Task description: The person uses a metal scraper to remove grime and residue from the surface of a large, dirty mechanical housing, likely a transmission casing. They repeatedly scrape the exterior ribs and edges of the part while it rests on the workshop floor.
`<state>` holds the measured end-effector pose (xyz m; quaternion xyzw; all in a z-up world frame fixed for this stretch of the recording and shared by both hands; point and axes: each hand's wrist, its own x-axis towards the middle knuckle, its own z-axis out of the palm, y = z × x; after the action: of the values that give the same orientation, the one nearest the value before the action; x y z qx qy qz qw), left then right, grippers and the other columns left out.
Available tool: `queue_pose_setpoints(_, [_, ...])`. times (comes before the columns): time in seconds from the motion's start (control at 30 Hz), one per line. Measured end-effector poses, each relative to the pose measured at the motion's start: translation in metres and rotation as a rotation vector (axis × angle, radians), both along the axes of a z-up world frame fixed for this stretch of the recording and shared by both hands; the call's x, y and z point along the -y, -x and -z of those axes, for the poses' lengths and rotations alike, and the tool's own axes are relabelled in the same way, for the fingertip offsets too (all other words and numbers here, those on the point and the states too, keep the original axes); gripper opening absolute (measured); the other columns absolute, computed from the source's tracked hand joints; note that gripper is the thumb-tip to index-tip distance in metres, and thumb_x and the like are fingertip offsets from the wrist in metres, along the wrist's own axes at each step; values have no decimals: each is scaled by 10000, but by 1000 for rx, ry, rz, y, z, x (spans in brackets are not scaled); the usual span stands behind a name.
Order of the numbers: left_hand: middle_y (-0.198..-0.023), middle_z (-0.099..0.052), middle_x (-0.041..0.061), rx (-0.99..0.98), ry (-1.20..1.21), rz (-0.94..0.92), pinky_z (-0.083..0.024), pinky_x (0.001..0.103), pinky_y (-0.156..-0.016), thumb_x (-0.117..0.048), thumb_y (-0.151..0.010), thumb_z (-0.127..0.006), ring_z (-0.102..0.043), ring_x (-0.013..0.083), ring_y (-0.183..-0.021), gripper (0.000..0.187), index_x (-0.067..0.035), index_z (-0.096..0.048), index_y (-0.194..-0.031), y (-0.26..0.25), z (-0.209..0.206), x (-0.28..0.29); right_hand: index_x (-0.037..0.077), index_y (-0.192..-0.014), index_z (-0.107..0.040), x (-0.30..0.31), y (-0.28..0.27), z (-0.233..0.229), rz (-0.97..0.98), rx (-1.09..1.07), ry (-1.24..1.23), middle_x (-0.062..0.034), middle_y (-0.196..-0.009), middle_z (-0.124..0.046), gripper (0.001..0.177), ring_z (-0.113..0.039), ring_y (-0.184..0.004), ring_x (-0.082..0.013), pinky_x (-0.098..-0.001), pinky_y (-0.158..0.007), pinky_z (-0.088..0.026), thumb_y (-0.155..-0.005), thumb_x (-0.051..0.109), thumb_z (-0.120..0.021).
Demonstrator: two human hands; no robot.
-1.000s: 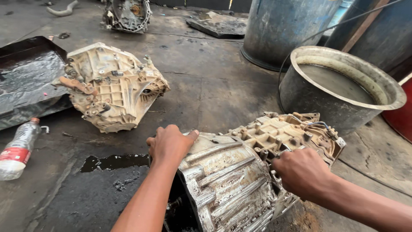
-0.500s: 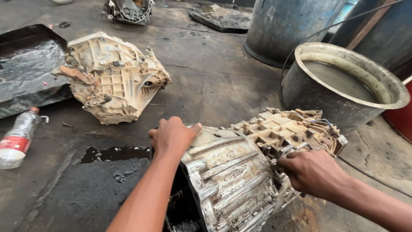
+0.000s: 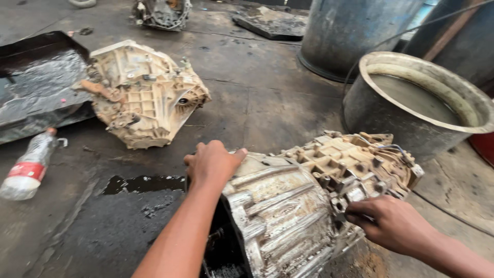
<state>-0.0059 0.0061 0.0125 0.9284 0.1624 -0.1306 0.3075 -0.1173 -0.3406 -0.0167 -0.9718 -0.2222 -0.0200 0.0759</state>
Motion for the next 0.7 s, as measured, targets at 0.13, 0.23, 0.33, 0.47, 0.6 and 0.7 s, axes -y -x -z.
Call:
queue_pose_setpoints(0.13, [-1489, -496, 122, 18, 45, 3, -455, 570, -1064, -573, -838, -757, -403, 462, -1384, 613, -100, -721, -1227, -1, 3, 6, 223, -1116, -762, 4, 4, 2, 297, -182, 153, 11, -963, -756, 280, -713, -682, -225, -393, -594, -593, -875, 299, -641])
queue_pose_setpoints(0.23, [-1480, -502, 116, -34, 46, -24, -483, 566, -1046, -575, -837, -755, -397, 452, -1396, 613, -112, -707, -1235, -3, 5, 5, 242, -1160, -753, -2, 3, 1, 259, -215, 194, 42, -967, -759, 357, -701, -656, -224, -391, -571, -594, -849, 187, -587])
queue_pose_setpoints(0.33, [-1489, -494, 120, -46, 35, -14, -471, 569, -1062, -584, -845, -747, -397, 457, -1398, 597, -124, -723, -1224, -3, 2, 2, 204, -1043, -777, -7, -6, -4, 64, -63, 157, 10, -922, -767, 270, -716, -669, -256, -447, -612, -538, -805, 193, -652])
queue_pose_setpoints(0.47, [-1454, -522, 157, 33, -29, 47, -455, 580, -1069, -611, -855, -736, -445, 460, -1352, 650, -98, -694, -1253, 0, 3, 10, 234, -1088, -752, 3, 4, 7, 211, -145, 155, 35, -878, -752, 242, -691, -711, -240, -417, -625, -552, -918, 211, -582])
queue_pose_setpoints(0.6, [-1468, -475, 138, 0, 33, -7, -448, 623, -1037, -582, -841, -738, -385, 474, -1372, 619, -104, -701, -1234, -1, 2, -2, 160, -1041, -769, 3, 16, 23, 300, 46, -39, -62, -878, -755, 234, -728, -756, -332, -459, -676, -546, -838, 251, -696])
queue_pose_setpoints(0.7, [-1316, -644, 166, 21, -88, 140, -359, 603, -1145, -649, -893, -655, -527, 367, -1313, 659, -58, -746, -1170, -6, 5, 8, 79, -1045, -732, 14, 27, 29, 247, 36, -120, -118, -927, -731, 349, -700, -833, -370, -478, -712, -551, -714, 84, -622])
